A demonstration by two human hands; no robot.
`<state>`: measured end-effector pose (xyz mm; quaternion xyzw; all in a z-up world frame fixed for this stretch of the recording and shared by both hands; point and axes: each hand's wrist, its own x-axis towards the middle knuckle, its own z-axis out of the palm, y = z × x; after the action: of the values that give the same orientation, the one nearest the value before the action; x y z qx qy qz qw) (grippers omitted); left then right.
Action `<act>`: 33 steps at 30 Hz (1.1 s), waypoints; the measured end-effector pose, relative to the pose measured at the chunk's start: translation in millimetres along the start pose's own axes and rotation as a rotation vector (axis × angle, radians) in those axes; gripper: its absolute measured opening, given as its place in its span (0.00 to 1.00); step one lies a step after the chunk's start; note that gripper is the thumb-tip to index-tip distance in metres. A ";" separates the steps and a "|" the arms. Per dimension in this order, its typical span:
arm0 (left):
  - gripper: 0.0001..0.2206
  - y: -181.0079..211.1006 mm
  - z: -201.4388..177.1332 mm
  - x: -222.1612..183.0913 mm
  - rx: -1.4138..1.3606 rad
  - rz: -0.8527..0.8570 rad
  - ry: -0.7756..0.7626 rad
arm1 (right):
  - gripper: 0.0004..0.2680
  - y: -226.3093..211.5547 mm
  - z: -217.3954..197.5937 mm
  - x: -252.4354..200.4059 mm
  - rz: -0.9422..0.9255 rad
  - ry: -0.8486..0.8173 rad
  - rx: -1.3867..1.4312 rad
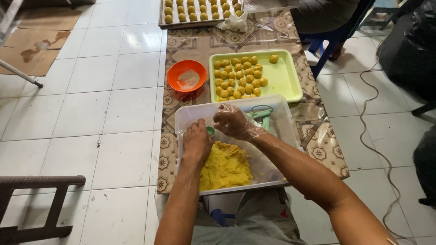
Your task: The person is manually portioning yellow dough, rolling it into small uniform balls, and arranging them on a tray.
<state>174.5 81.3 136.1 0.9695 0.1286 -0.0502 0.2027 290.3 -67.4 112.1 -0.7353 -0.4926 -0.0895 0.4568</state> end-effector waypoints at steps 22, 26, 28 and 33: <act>0.14 -18.5 29.0 11.1 0.068 0.028 0.030 | 0.16 -24.2 -7.7 3.8 0.293 -0.353 -0.181; 0.13 -11.6 17.8 6.6 0.066 0.026 0.023 | 0.15 -24.6 -9.7 3.9 0.245 -0.300 -0.152; 0.11 -7.9 13.3 3.8 0.057 0.018 0.005 | 0.14 -23.6 -9.8 3.9 0.210 -0.237 -0.110; 0.08 -5.5 7.3 5.6 0.037 0.012 0.051 | 0.12 8.8 11.9 -0.1 -0.149 0.106 -0.373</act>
<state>178.1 84.4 126.5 0.9748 0.1268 -0.0264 0.1818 293.6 -59.3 100.1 -0.7629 -0.4958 -0.2515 0.3300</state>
